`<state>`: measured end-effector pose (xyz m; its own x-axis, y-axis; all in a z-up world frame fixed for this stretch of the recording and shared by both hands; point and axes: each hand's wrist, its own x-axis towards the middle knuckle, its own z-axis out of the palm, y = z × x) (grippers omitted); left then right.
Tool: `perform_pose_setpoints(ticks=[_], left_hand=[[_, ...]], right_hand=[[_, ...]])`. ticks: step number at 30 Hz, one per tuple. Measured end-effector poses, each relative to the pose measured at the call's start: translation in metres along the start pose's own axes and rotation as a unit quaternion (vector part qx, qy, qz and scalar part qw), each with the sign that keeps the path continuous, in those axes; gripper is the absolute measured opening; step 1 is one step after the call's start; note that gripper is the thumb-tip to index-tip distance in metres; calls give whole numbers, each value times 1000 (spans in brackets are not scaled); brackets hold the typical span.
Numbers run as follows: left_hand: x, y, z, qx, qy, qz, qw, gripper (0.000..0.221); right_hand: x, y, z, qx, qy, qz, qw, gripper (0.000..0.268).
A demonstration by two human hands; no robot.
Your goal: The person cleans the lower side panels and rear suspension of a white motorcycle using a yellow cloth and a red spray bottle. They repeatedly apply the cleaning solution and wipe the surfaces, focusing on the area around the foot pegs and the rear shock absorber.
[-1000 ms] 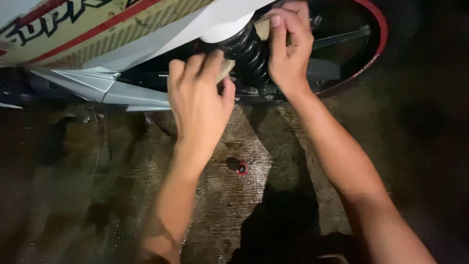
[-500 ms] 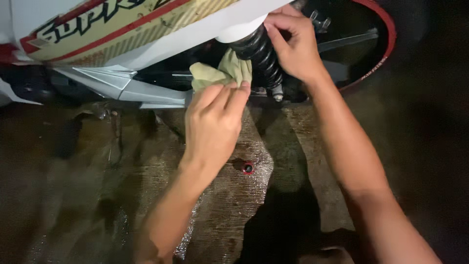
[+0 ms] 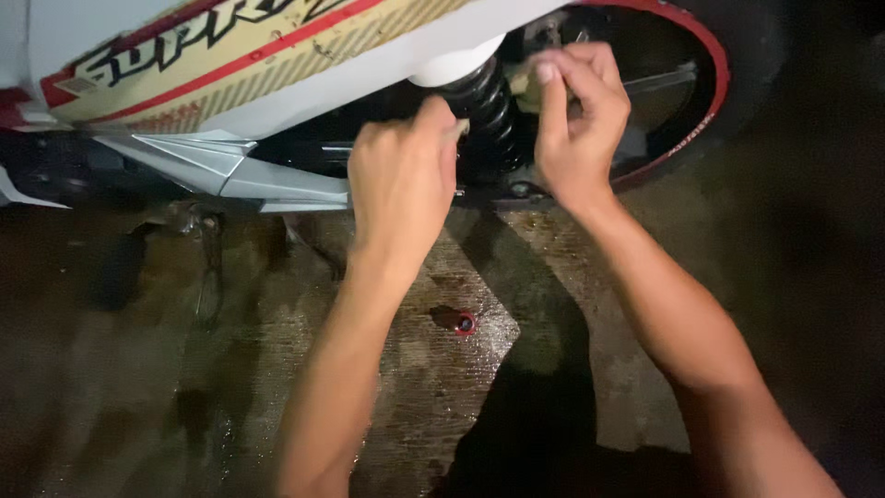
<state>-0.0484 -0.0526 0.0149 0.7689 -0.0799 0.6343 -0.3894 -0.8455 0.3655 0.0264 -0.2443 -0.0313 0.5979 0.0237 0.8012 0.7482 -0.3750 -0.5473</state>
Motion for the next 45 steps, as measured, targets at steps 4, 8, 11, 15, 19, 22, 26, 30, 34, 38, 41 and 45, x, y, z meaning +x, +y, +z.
perform_pose_setpoints(ticks=[4,8,11,15,19,22,26,30,34,38,41,45], left_hand=[[-10,-3,0,-41,14,-8,999,16],[-8,-3,0,-48,80,9,996,35],[0,-8,2,-31,31,-18,999,45],[-3,-15,7,6,-85,-73,994,38],[2,-21,10,-5,-146,-97,985,34],[11,-40,19,-85,-226,-133,961,40],[25,-76,46,-254,-253,-83,930,34],[22,-95,67,-413,-236,-177,862,23],[16,-85,68,-461,-158,-159,859,16],[12,-71,48,-416,-157,-202,872,24],[4,-56,22,-327,-137,-119,927,37],[-14,-28,-1,-249,-77,-22,965,74]], right_hand=[[-7,-7,-2,-37,-21,-12,999,9],[-5,-2,-6,-46,-35,-21,998,8],[2,9,-5,-44,-28,-43,998,8],[7,35,12,27,26,-10,999,10],[10,64,34,40,82,-20,996,13],[6,76,40,42,134,15,990,14],[22,81,14,-18,231,55,971,20],[42,74,-34,103,220,-14,970,24],[22,44,-44,123,162,1,979,25],[-1,-6,-32,130,75,-7,989,23],[-21,-43,-6,175,10,-60,983,14],[-42,-54,16,191,-69,-180,962,9]])
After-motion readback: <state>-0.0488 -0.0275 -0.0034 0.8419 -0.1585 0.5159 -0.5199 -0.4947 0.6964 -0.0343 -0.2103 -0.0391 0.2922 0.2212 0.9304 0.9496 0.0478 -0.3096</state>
